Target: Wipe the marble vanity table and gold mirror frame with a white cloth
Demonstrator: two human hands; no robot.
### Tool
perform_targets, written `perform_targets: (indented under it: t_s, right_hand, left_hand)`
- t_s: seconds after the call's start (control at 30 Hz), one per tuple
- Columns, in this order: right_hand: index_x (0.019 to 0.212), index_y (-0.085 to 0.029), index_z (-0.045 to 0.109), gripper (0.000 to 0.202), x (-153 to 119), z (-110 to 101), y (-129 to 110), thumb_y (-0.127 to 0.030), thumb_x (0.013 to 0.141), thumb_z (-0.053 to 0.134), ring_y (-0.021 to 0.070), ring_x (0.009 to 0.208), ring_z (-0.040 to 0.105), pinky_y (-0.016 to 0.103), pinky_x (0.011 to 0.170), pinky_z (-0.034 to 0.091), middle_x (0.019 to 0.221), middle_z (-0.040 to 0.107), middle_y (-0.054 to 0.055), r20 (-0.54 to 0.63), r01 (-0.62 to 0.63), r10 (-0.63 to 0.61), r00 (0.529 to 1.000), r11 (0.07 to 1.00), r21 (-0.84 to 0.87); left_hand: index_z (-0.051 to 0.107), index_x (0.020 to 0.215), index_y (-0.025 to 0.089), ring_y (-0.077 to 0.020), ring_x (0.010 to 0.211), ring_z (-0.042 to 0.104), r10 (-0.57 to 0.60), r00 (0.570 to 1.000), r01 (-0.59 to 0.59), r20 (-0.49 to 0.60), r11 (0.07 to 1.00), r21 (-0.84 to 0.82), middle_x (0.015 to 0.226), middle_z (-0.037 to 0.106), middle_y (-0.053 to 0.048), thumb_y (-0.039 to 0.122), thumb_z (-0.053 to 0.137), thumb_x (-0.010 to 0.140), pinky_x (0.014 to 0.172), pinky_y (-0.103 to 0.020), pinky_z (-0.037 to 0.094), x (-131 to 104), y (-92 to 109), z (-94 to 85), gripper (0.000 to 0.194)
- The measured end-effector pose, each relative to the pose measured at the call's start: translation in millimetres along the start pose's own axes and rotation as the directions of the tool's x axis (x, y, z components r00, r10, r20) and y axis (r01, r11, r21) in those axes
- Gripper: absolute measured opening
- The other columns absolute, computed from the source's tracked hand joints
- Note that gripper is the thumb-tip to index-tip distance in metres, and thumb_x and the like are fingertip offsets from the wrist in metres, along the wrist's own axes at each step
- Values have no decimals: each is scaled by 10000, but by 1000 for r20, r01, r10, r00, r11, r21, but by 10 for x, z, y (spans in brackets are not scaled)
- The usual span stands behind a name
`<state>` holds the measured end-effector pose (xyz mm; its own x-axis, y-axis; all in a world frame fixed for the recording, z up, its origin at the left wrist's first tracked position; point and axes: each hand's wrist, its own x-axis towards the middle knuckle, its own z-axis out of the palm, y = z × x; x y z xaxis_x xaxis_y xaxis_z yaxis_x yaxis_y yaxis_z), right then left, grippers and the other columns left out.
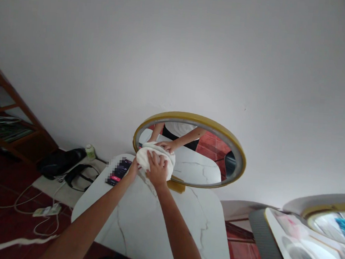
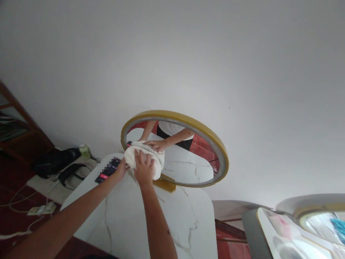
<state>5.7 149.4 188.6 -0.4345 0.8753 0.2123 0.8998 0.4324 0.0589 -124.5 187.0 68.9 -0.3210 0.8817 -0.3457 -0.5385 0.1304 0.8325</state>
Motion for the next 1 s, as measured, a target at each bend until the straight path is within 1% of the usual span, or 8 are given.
perform_targets:
  t_s: [0.17, 0.27, 0.37, 0.53, 0.7, 0.8, 0.9, 1.0]
  right_hand:
    - [1448, -327, 44, 809, -189, 335, 118, -317, 818, 552, 337, 1262, 292, 533, 983, 271, 1504, 205, 26, 85, -18, 18, 996, 1000, -3]
    - [1446, -326, 106, 798, -390, 544, 210, -273, 799, 571, 331, 1283, 279, 523, 996, 267, 1502, 213, 27, 199, -66, 69, 977, 998, -26]
    - [1442, -306, 166, 807, -544, 647, 280, -266, 767, 606, 341, 1274, 302, 522, 979, 291, 1493, 234, 56, 257, -105, 113, 960, 993, -43]
    - [1447, -314, 127, 808, -511, 573, 259, -315, 787, 592, 333, 1302, 258, 512, 1005, 261, 1509, 183, 45, 247, -121, 127, 961, 992, -42]
    - [1451, -321, 36, 833, -244, 277, 88, -350, 807, 565, 340, 1279, 268, 521, 996, 259, 1517, 155, 32, 93, -71, 70, 993, 998, 4]
    - [1452, -307, 10, 842, -113, 130, 10, -376, 812, 553, 341, 1267, 270, 521, 989, 266, 1518, 147, 40, 26, -45, 45, 999, 999, 17]
    - [1452, -310, 13, 834, -92, 135, -2, -376, 815, 548, 333, 1266, 272, 515, 989, 271, 1515, 159, 31, 19, -34, 33, 999, 999, 25]
    - [1450, -323, 39, 816, -201, 284, 45, -341, 815, 552, 316, 1291, 248, 512, 1004, 255, 1513, 171, 22, 116, -63, 60, 991, 998, 21]
  left_hand:
    - [596, 1035, 227, -159, 861, 638, -26, 1000, 26, -13, 999, 18, 1061, 654, -50, 325, 432, 858, 692, -266, 482, 51, 21, -25, 260]
    - [593, 1043, 234, -163, 887, 638, -25, 999, 25, -22, 999, 23, 1097, 641, -54, 336, 442, 859, 713, -268, 473, 45, 41, -29, 259]
    - [593, 1049, 240, -173, 918, 635, -28, 999, 29, -30, 999, 29, 1121, 631, -55, 349, 440, 865, 734, -277, 468, 32, 46, -28, 262]
    - [568, 1097, 265, -156, 933, 624, -21, 998, 24, -56, 999, 42, 1141, 620, -36, 340, 423, 878, 724, -257, 468, 27, 11, 3, 274]
    - [558, 1118, 252, -146, 922, 618, -16, 999, 19, -45, 998, 54, 1128, 626, -39, 312, 386, 891, 664, -230, 478, 20, -24, 36, 291]
    - [564, 1116, 248, -142, 973, 603, -8, 999, 10, -34, 998, 59, 1140, 626, -27, 314, 399, 887, 681, -218, 482, 19, -29, 25, 290]
    - [579, 1099, 235, -142, 939, 618, -26, 999, 28, -32, 997, 65, 1098, 645, -24, 323, 410, 879, 687, -221, 485, 39, -26, 11, 291]
    - [578, 1106, 225, -146, 850, 642, -55, 998, 58, -44, 996, 73, 1074, 650, -35, 330, 391, 883, 668, -237, 488, 66, -20, 3, 309]
